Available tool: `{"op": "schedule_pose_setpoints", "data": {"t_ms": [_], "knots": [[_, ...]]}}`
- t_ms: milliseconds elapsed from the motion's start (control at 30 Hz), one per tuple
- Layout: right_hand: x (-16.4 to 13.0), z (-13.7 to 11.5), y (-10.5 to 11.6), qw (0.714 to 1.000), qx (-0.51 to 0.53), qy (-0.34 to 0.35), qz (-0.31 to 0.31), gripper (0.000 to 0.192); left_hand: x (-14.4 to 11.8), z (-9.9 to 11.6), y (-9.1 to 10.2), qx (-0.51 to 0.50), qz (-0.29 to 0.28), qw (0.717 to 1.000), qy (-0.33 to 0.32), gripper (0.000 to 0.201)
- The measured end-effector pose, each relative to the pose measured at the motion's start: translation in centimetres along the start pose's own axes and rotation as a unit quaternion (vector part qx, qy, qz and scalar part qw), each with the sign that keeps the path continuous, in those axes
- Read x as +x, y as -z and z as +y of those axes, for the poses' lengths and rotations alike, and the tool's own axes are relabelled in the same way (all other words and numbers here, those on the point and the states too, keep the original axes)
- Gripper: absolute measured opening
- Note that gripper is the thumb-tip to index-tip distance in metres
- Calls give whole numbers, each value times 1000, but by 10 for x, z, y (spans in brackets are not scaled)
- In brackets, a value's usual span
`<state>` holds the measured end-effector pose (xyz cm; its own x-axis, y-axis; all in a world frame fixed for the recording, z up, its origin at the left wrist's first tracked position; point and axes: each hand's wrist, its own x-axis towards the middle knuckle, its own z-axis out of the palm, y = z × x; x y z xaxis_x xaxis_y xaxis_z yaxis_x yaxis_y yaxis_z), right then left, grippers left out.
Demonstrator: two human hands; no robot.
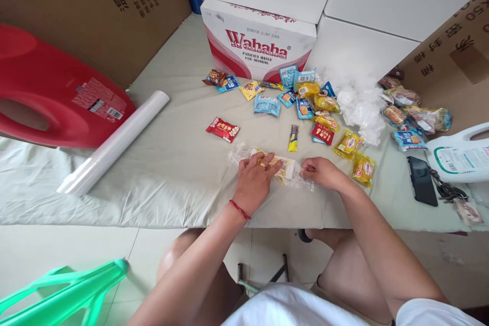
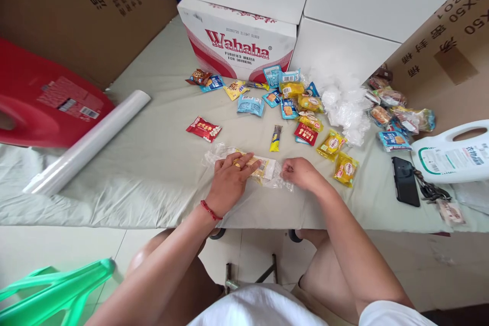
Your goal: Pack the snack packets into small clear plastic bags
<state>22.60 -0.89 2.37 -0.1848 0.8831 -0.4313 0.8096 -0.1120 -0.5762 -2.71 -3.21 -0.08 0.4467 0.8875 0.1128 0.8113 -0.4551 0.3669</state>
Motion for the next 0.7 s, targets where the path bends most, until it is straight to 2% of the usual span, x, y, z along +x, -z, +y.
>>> {"op": "schedule_pose_setpoints", "data": {"t_ms": [67,133,200,300,367,433,600,700], "knots": [[-3,3,3,999,24,42,22,16,-1,0,-1,1,1,1000,-3,51],[-8,4,3,994,77,49,53,19,-1,-1,-1,-1,2,1000,-6,52],[-12,3,-3,985,162,15,55,27,-1,0,-1,-6,2,1000,-5,52],[-17,-1,-19,957,279,-50,67,43,0,1,-1,-16,5,1000,1,52],[-19,-3,-28,946,307,-70,73,47,-1,2,-1,-17,7,1000,3,51],[-22,-7,-33,939,326,-79,77,43,-2,4,-1,-7,8,1000,-1,50],[-13,-41,-37,887,434,-71,138,41,-3,9,-2,32,10,999,-14,51],[3,-71,-48,888,443,-35,120,37,-1,10,-2,17,13,1000,-12,47]]}}
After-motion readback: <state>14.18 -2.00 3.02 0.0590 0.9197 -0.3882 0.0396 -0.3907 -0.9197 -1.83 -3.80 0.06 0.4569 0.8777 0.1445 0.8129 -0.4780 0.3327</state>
